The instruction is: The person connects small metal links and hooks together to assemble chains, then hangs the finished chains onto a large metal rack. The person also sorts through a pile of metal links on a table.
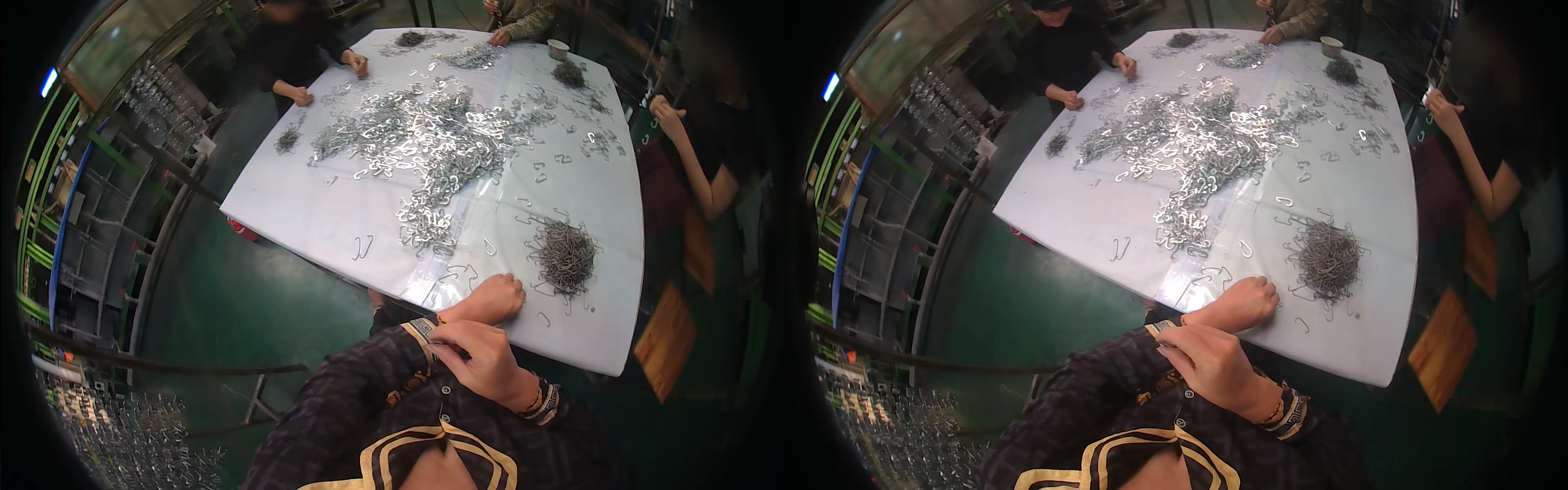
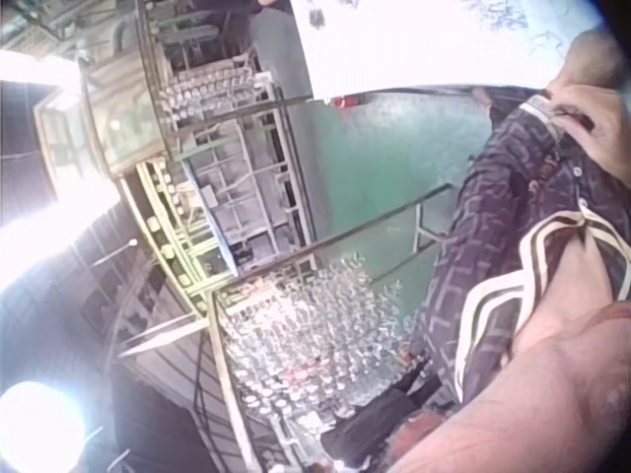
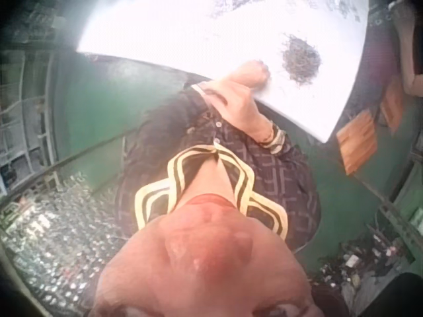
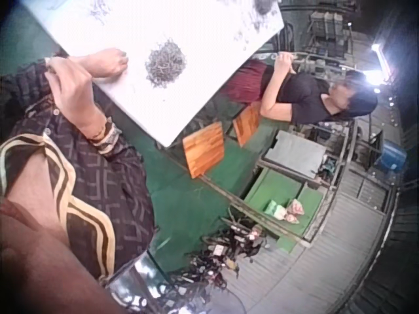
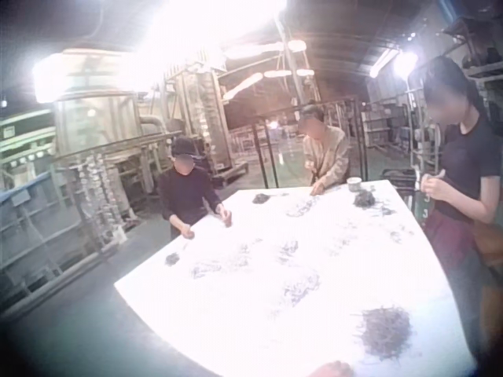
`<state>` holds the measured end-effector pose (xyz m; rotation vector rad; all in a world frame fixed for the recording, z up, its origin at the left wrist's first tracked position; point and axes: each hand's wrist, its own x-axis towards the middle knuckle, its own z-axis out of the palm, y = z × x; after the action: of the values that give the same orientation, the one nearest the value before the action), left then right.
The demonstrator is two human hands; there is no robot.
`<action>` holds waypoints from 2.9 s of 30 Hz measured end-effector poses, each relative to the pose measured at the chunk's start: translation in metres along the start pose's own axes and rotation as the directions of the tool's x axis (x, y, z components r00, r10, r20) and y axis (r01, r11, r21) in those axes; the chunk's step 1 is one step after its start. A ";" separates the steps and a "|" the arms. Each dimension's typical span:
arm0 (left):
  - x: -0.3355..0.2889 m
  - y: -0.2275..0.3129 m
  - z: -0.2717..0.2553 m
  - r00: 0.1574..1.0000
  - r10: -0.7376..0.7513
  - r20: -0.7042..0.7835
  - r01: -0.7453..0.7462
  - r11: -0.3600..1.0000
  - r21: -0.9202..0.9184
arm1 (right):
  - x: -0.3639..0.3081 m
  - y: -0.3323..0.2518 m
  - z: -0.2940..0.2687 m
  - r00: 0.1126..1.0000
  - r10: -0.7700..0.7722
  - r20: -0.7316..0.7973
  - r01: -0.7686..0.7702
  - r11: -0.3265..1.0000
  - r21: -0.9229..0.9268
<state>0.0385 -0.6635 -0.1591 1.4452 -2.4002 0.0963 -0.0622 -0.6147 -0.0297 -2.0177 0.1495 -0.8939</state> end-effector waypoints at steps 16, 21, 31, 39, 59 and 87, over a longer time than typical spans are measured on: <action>-0.115 -0.001 -0.158 0.572 -0.820 -0.033 0.181 0.166 -0.969 | 0.011 0.010 0.021 0.978 0.206 -0.040 -0.201 0.975 0.099; -0.142 0.028 -0.184 0.604 -0.775 -0.187 0.251 0.407 -0.878 | 0.016 0.022 0.042 0.977 0.205 -0.061 -0.194 0.969 0.151; -0.146 0.040 -0.184 0.460 -0.853 -0.247 0.430 0.458 -0.778 | 0.028 0.026 0.065 0.992 0.118 -0.041 -0.111 0.984 0.141; -0.145 0.039 -0.178 0.341 -0.873 -0.350 0.264 0.446 -0.855 | 0.043 0.028 0.074 0.999 0.011 -0.049 -0.004 0.989 0.146; -0.217 0.058 -0.315 0.033 -0.646 -0.763 0.350 0.722 -0.596 | 0.011 0.135 0.081 0.951 0.123 0.283 0.057 0.832 -0.552; -0.323 0.356 -0.528 -0.215 0.109 -0.970 0.933 0.316 -0.171 | -0.007 0.166 0.066 0.927 -0.108 0.359 0.365 0.479 -0.798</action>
<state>-0.0007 -0.0982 0.2757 1.6136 -0.1663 1.5207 0.0127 -0.6640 -0.1846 -3.1701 0.1851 -0.7618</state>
